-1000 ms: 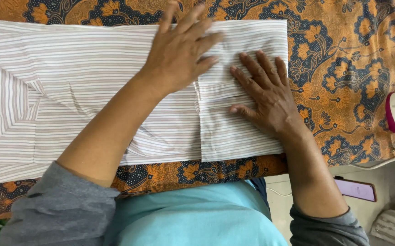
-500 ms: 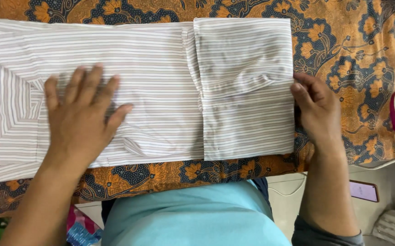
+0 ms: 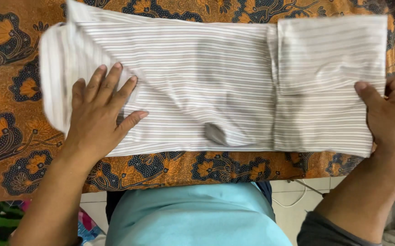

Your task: The person irons a striped shirt by hand, folding different sections of the garment and pressing the fabric with an iron on a patterned board.

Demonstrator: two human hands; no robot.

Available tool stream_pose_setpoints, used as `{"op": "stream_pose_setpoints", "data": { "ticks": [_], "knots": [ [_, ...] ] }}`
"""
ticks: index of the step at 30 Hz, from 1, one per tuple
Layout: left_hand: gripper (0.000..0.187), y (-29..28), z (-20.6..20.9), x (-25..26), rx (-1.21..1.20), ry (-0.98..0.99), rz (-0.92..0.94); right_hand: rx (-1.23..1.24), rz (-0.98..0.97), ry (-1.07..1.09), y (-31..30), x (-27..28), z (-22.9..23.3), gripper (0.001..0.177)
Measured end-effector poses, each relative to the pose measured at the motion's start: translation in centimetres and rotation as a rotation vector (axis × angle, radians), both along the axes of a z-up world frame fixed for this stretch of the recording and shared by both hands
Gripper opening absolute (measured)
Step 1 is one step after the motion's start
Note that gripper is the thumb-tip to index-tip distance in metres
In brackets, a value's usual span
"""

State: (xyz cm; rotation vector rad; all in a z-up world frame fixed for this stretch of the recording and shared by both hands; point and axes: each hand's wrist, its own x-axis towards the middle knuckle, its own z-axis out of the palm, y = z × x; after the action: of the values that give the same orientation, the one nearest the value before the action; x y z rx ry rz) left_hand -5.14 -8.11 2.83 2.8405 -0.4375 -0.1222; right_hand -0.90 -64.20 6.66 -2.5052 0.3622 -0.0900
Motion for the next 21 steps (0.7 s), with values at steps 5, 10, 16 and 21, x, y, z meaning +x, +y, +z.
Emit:
{"op": "stream_pose_setpoints", "data": {
  "ticks": [5,10,16,21],
  "knots": [
    [0.055,2.1,0.1,0.6,-0.036,-0.329,0.133,-0.126,-0.099,0.079,2.6,-1.0,-0.6,0.027],
    [0.063,4.9,1.1,0.9,0.117,-0.46,0.316,-0.281,-0.004,-0.174,0.9,-1.2,-3.3,0.037],
    [0.053,-1.1,3.4,2.4,-0.16,-0.476,0.134,-0.496,0.019,-0.11,1.4,1.0,-3.5,0.047],
    [0.065,-2.6,0.3,5.0,-0.081,-0.366,0.098,-0.316,-0.016,-0.226,-3.2,2.3,-7.0,0.027]
  ]
}}
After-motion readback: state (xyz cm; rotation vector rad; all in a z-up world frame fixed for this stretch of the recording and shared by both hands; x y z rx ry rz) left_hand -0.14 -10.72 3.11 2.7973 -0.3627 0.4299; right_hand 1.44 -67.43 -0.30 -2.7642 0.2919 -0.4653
